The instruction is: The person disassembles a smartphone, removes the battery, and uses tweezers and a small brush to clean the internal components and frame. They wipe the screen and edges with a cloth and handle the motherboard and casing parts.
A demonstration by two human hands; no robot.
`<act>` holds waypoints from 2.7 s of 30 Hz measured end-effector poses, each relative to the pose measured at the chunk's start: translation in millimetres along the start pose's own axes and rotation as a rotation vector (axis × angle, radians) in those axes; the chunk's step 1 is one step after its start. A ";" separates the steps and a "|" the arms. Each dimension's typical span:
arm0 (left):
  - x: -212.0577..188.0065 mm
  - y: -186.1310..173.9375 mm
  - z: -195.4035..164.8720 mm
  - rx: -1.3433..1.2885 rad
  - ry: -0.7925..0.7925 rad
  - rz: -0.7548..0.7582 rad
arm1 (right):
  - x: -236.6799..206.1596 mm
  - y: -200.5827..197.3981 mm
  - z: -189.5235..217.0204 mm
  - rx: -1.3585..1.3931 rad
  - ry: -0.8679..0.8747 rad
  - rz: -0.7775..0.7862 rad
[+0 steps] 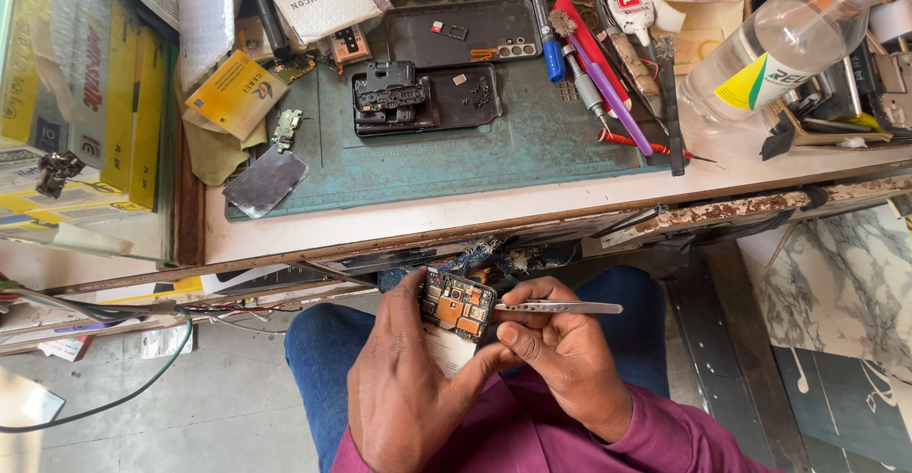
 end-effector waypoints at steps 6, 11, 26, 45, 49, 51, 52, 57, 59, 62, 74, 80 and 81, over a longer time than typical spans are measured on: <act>-4.5 3.8 3.7 -0.162 -0.058 0.020 | 3.3 -2.5 -3.6 0.043 -0.010 -0.052; -7.1 5.0 6.5 -0.388 0.008 -0.071 | 3.1 -7.1 -1.7 0.086 -0.020 -0.107; 2.0 7.1 6.1 -0.635 -0.210 0.097 | 5.2 17.5 30.1 -0.231 -0.232 0.034; -12.6 16.5 42.9 -1.208 -0.679 -0.241 | -12.8 18.4 34.9 -0.404 -0.308 0.298; -12.5 16.8 47.7 -1.536 -0.697 -0.357 | -15.7 21.3 34.7 -0.621 -0.459 0.295; -15.1 18.3 47.9 -1.618 -0.668 -0.377 | -15.3 25.2 33.7 -0.699 -0.499 0.274; -15.7 19.2 48.2 -1.653 -0.642 -0.385 | -13.6 27.1 33.4 -0.727 -0.507 0.272; -21.6 18.6 50.2 -1.820 -0.532 -0.429 | -10.3 35.8 35.9 -0.826 -0.629 0.236; -23.0 18.0 51.5 -1.851 -0.499 -0.452 | -9.9 37.3 36.9 -0.840 -0.660 0.222; -24.1 18.9 52.1 -1.887 -0.474 -0.454 | -9.9 37.6 37.0 -0.822 -0.653 0.224; -30.8 16.9 44.0 -1.997 -0.289 -0.334 | -13.3 23.2 31.1 -0.750 -0.594 0.238; -36.0 24.5 46.5 -2.025 -0.225 -0.230 | -13.9 -5.0 17.8 -0.541 -0.421 0.124; -37.3 26.2 47.5 -2.021 -0.231 -0.221 | -13.1 -8.6 17.2 -0.516 -0.426 0.094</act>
Point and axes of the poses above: each hand's wrist, its own x-axis towards the middle knuckle, its own y-axis out of the palm, z = x × y, the point moved 2 cm from there along x, towards the middle knuckle, and after that the axes turned 12 degrees about y, right-handed, at the moved point
